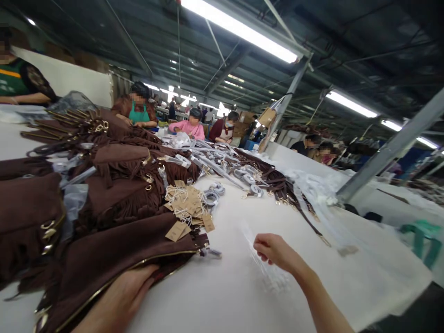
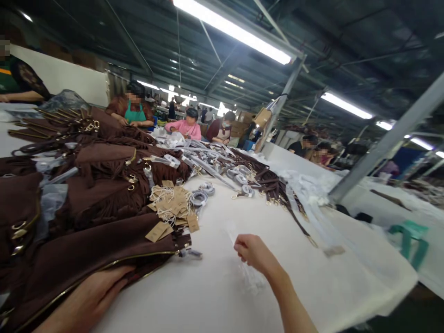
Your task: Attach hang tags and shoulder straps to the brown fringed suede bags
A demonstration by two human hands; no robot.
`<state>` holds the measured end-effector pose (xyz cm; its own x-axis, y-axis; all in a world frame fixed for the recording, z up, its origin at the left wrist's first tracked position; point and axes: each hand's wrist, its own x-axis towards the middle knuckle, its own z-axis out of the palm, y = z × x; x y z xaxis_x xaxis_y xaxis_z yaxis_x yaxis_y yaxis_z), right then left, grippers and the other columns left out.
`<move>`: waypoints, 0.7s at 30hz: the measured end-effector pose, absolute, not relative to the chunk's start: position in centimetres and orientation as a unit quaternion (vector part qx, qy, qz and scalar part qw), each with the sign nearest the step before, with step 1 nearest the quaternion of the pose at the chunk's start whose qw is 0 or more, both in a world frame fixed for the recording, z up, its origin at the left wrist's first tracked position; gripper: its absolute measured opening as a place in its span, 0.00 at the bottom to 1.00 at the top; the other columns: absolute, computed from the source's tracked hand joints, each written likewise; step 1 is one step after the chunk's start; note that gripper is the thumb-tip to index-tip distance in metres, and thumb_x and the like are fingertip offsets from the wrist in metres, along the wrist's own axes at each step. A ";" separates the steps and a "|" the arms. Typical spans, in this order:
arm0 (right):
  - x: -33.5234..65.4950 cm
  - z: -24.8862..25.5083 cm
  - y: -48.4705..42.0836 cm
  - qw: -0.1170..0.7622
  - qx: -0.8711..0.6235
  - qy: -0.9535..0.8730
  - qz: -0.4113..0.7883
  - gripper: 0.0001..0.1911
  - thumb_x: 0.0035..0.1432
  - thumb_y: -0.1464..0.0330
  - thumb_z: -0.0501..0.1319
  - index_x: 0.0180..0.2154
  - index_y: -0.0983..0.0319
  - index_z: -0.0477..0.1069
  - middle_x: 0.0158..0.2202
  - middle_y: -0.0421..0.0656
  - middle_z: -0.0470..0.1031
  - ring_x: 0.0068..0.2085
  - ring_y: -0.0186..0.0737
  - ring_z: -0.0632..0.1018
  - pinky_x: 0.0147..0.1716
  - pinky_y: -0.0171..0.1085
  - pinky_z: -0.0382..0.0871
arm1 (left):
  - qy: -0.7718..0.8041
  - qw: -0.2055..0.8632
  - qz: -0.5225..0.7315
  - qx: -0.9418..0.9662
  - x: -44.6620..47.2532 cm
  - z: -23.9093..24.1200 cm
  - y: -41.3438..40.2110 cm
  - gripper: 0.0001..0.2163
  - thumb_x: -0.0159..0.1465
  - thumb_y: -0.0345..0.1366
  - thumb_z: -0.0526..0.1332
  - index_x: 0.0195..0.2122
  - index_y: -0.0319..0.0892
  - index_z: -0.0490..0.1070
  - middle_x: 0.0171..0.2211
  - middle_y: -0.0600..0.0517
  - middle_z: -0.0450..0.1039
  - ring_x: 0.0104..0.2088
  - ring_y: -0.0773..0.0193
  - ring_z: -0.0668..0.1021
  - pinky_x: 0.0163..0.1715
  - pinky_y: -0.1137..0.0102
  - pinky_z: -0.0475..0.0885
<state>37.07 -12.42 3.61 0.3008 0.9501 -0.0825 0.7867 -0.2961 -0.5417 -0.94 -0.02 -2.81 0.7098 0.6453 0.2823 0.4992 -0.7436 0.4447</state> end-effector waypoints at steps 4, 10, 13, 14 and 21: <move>35.2 3.2 -14.9 0.160 -0.784 -0.558 0.222 0.12 0.54 0.68 0.53 0.21 0.60 0.68 0.18 0.38 0.73 0.19 0.35 0.73 0.20 0.31 0.62 | 0.305 0.169 0.207 0.914 -0.7 -2.9 -0.1 0.16 0.65 0.36 0.52 0.48 0.51 0.76 0.47 0.55 0.80 0.47 0.56 0.81 0.52 0.66 0.74; 34.5 5.2 -19.3 0.148 -0.812 -0.536 0.176 0.13 0.59 0.60 0.53 0.27 0.58 0.70 0.24 0.41 0.74 0.29 0.42 0.74 0.29 0.37 0.64 | 0.281 0.151 0.190 0.929 -1.1 -3.9 0.5 0.19 0.67 0.40 0.49 0.51 0.42 0.74 0.51 0.47 0.78 0.51 0.52 0.79 0.56 0.60 0.71; 33.5 4.9 -23.9 0.158 -0.824 -0.511 0.184 0.13 0.58 0.57 0.56 0.29 0.57 0.72 0.28 0.42 0.76 0.30 0.43 0.75 0.30 0.37 0.66 | 0.281 0.141 0.180 0.932 -1.2 -4.2 0.7 0.21 0.67 0.42 0.49 0.53 0.40 0.72 0.52 0.45 0.77 0.52 0.50 0.78 0.57 0.57 0.70; 32.9 4.3 -25.4 0.174 -0.830 -0.498 0.179 0.13 0.58 0.56 0.56 0.31 0.57 0.72 0.30 0.42 0.77 0.31 0.43 0.75 0.31 0.37 0.67 | 0.282 0.137 0.177 0.933 -1.2 -4.2 0.6 0.20 0.67 0.43 0.49 0.53 0.41 0.72 0.52 0.45 0.77 0.52 0.50 0.78 0.58 0.56 0.69; 29.2 -0.8 -26.1 0.245 -0.815 -0.506 0.139 0.15 0.65 0.61 0.51 0.32 0.57 0.73 0.28 0.42 0.76 0.31 0.41 0.76 0.32 0.36 0.70 | 0.284 0.065 0.160 0.943 0.5 -2.9 0.1 0.19 0.66 0.41 0.48 0.51 0.44 0.73 0.48 0.46 0.79 0.52 0.49 0.78 0.56 0.54 0.70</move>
<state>29.23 -26.07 -0.76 0.4496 0.8930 0.0207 0.7566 -0.3684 -0.5402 0.46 0.06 -2.85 0.7883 0.5558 0.2641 0.5140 -0.8307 0.2138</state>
